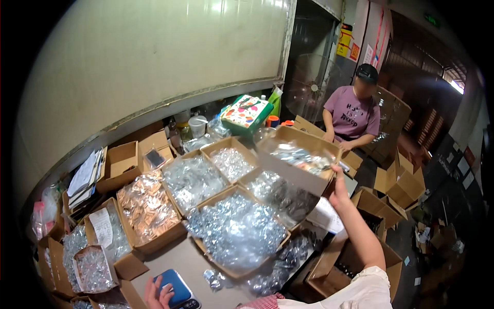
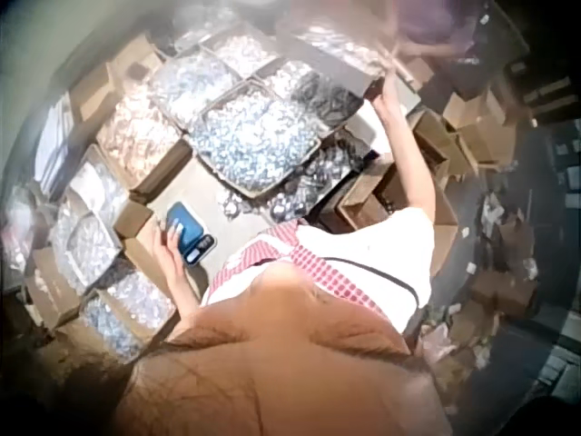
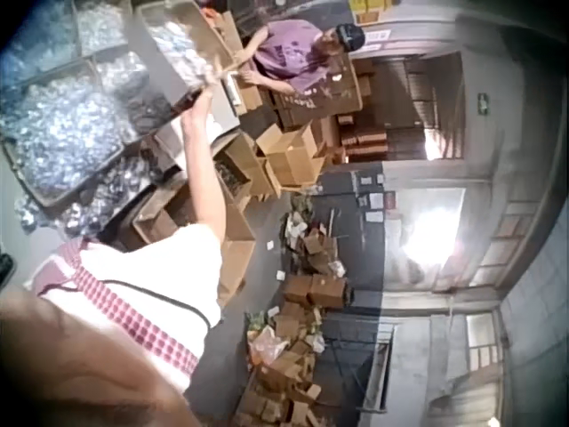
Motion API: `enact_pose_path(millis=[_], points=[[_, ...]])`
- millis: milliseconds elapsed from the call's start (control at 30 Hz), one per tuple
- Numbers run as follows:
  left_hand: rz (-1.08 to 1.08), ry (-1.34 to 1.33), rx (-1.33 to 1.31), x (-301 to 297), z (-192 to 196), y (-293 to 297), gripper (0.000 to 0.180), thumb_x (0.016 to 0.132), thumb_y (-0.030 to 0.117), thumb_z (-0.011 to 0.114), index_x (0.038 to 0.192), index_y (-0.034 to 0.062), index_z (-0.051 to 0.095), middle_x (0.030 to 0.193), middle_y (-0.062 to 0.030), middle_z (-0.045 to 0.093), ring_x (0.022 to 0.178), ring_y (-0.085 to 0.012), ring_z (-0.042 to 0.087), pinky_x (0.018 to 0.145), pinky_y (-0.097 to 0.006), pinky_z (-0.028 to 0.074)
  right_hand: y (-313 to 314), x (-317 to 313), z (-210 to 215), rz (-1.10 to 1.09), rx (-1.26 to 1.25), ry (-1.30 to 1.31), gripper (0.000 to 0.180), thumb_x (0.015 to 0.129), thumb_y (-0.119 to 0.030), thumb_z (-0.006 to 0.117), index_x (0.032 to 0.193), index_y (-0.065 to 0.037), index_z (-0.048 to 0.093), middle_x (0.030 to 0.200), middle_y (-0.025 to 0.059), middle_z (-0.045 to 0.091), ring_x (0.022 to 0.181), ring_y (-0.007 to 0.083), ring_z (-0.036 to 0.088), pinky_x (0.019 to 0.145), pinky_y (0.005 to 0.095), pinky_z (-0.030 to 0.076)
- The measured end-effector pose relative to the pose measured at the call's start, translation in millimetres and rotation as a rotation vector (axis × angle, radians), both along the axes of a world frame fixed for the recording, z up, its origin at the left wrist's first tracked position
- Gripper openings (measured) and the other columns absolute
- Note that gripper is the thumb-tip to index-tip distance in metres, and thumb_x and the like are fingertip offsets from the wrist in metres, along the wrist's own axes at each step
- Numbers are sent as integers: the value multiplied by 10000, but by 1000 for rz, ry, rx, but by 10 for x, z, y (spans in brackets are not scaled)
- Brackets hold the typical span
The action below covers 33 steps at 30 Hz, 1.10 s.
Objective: The person picks up metal components from boxes, weighs some on a scale, and puts others into large cardboard bins on the floor.
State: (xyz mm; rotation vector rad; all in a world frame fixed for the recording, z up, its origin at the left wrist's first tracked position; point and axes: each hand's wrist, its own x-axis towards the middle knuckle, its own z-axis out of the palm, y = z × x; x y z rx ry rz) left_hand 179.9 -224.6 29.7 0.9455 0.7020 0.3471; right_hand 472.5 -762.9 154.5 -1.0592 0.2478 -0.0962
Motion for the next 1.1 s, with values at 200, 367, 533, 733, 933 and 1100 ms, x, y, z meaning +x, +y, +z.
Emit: enact_pose_path(millis=[200,367,533,733,933,1100], points=[[94,188,3,-177,293,-196,525,962,139,554,1419,-45,371,1317,-178,562,1151,-345,603,902,-384,523,-1077,1664,-432,-717,-1068,-61,934,646,-502,806,1237,125,445,1192,295,570,1101,387,575,930,440,450],[181,288,48,-22,249,-221,604,958,126,571,1454,-74,291,1393,-208,489,1195,-362,570,924,-393,516,-1541,2433,-993,-640,-1607,202,1099,601,-472,839,1372,55,259,1313,320,463,1132,476,538,942,504,458],[163,301,201,-208,362,-265,607,937,81,570,1452,-77,291,1414,-241,456,1194,-364,562,966,-429,509,-1366,2727,-1030,-405,-1869,-88,992,588,-303,879,1329,70,335,1250,266,511,1112,418,540,922,462,478],[204,308,206,-302,211,-340,556,933,74,550,1430,-64,341,1418,-237,427,1184,-339,547,970,-399,502,-1793,2462,-812,-305,-2430,-427,873,539,-142,808,1309,-8,419,1223,170,490,1119,367,489,1000,493,359],[186,234,189,-933,-232,10,260,942,48,484,1197,-5,478,1038,-116,514,996,-272,575,845,-427,535,-1262,2204,-285,-794,-2120,-688,897,527,-255,773,1290,47,411,1193,197,510,1108,365,489,958,470,391],[11,216,365,-331,51,-354,374,916,99,539,1252,-63,504,1164,-184,541,1040,-295,583,817,-364,513,-477,949,527,-583,-1358,-633,939,637,-381,809,1347,29,351,1227,225,523,1118,345,531,958,433,434]])
